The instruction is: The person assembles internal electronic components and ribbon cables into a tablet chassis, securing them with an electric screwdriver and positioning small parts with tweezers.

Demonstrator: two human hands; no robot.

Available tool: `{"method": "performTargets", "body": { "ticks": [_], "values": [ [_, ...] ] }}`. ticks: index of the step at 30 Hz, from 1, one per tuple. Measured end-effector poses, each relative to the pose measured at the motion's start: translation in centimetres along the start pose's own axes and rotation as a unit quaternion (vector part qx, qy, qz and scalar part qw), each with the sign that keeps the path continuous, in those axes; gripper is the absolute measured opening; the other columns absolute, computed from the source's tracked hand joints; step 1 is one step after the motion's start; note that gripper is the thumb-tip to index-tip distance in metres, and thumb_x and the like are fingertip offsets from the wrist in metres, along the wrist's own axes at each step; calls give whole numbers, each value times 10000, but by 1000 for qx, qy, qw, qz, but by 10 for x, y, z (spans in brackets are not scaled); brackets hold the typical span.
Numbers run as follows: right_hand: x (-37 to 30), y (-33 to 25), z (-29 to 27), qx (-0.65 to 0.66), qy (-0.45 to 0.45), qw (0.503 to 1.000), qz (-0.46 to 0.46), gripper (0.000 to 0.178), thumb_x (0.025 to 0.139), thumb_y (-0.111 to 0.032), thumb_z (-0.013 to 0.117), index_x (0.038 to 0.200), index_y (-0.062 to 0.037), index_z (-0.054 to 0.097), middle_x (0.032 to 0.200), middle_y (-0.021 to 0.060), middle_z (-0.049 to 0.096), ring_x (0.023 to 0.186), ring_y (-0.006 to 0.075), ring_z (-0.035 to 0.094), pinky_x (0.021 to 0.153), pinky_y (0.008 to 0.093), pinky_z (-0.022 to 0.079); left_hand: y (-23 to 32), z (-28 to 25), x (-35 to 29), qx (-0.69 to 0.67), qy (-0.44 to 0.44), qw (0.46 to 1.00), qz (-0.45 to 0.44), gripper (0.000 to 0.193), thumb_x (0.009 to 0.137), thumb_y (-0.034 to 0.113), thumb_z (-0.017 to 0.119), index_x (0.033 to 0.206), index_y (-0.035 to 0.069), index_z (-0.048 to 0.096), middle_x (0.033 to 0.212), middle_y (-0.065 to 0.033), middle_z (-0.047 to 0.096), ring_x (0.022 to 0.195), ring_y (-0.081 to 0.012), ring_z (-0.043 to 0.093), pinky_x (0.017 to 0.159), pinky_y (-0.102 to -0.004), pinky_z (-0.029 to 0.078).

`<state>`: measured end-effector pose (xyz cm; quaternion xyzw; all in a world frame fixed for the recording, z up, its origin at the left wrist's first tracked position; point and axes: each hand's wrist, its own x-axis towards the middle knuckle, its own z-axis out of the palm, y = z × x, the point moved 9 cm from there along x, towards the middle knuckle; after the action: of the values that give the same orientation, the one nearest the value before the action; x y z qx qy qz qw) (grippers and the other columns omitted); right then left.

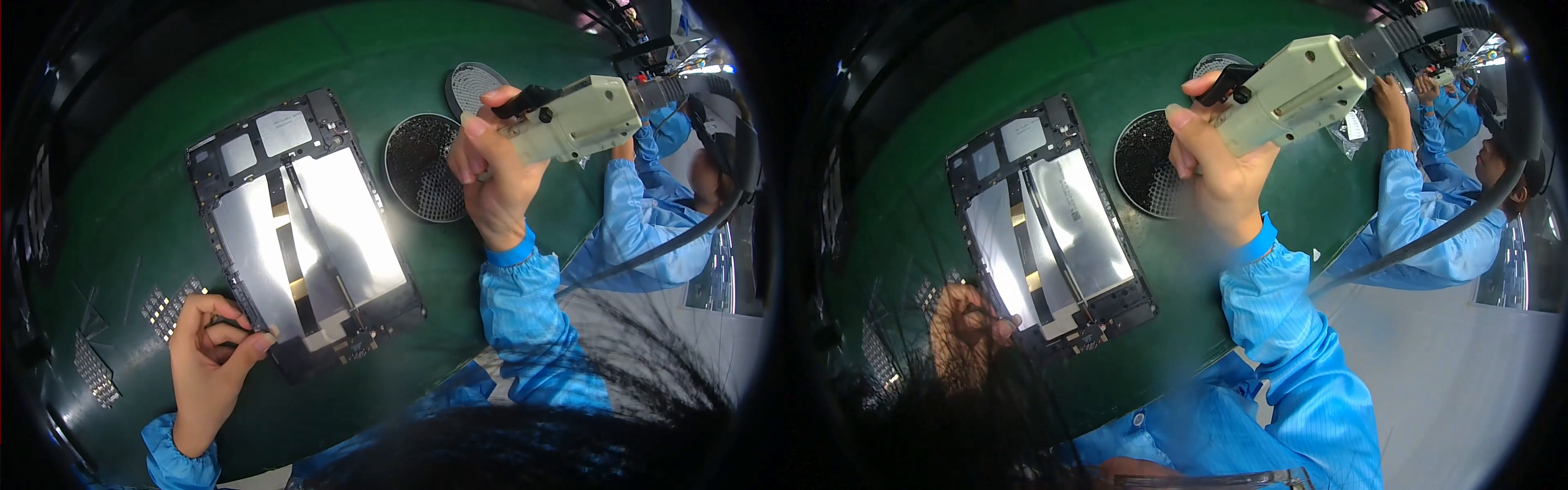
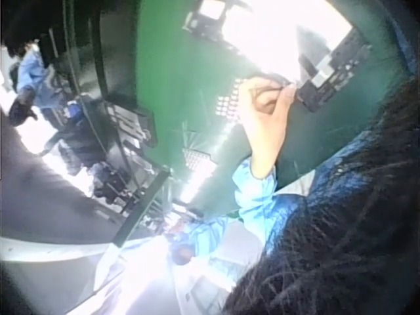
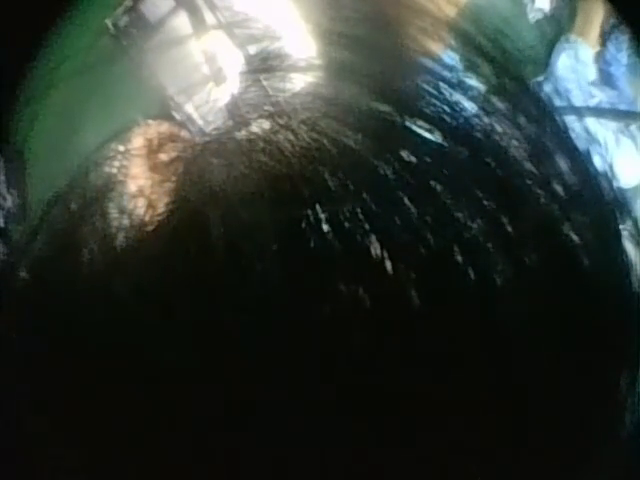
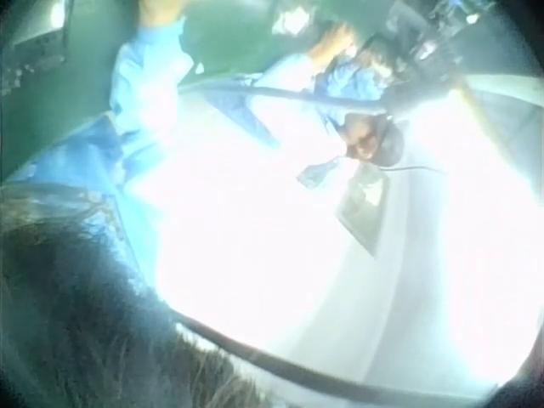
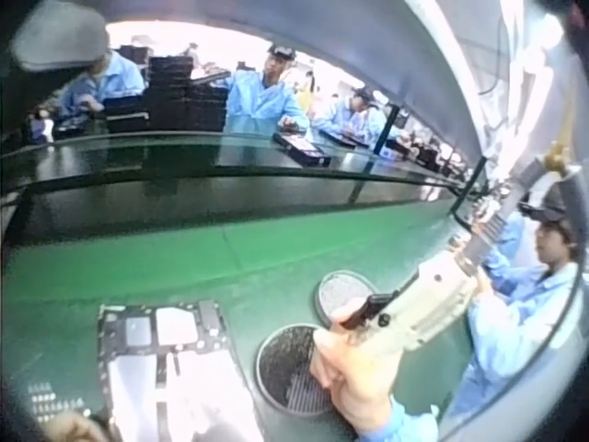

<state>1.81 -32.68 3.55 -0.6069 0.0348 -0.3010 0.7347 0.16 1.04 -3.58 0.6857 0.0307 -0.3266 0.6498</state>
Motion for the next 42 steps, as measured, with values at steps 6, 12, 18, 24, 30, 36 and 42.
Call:
{"method": "performTargets", "body": {
  "ticks": [6,12,18,24,30,36,42],
  "values": [
    [-4,3,-1,-6,-24,999,30,209,832,40,676,1009,15,568,647,28,529,483,100,466,443,256,367,-2,-2,-2,5,-5,1000,0,308,843,-102,719,1028,3,496,923,-64,593,826,-114,694,717,-209,558],
    [-6,-1,6,-42,-57,998,-1,248,850,-1,644,1057,-26,510,643,27,442,440,108,390,412,269,317,2,-2,-2,17,-6,1000,3,307,842,-81,730,1030,3,502,931,-63,589,820,-109,688,709,-206,551],
    [-1,-6,6,-11,-57,998,-17,244,848,26,647,1066,-2,540,659,30,479,466,102,412,424,267,342,-3,-1,-1,19,-12,1000,7,308,843,-77,730,1035,1,502,947,-68,589,813,-108,684,718,-213,551],
    [-3,3,10,6,-64,998,-11,240,841,48,654,1062,17,566,673,32,519,509,98,445,445,265,363,-8,-6,0,29,-8,999,19,304,845,-78,728,1033,-3,501,954,-73,591,814,-112,685,713,-211,546],
    [-4,-1,12,6,-68,998,-9,250,839,53,656,1072,16,572,679,29,528,516,98,453,453,263,370,-8,-8,-1,-6,-3,999,39,301,841,-88,726,1024,-6,502,953,-75,591,810,-114,686,702,-211,550],
    [-10,4,18,-31,-75,997,3,284,833,32,699,1089,-5,581,727,35,580,535,108,505,464,261,390,-5,-15,-9,21,4,999,41,311,836,-83,733,1035,3,510,947,-68,583,787,-106,679,668,-201,525],
    [-11,-24,15,-23,-21,997,-66,410,900,-82,653,1284,-38,517,657,-4,466,493,74,404,452,241,339,1,-11,-4,37,-66,994,81,308,864,36,753,1045,6,505,968,-63,579,792,-119,678,659,-240,511]
  ]
}}
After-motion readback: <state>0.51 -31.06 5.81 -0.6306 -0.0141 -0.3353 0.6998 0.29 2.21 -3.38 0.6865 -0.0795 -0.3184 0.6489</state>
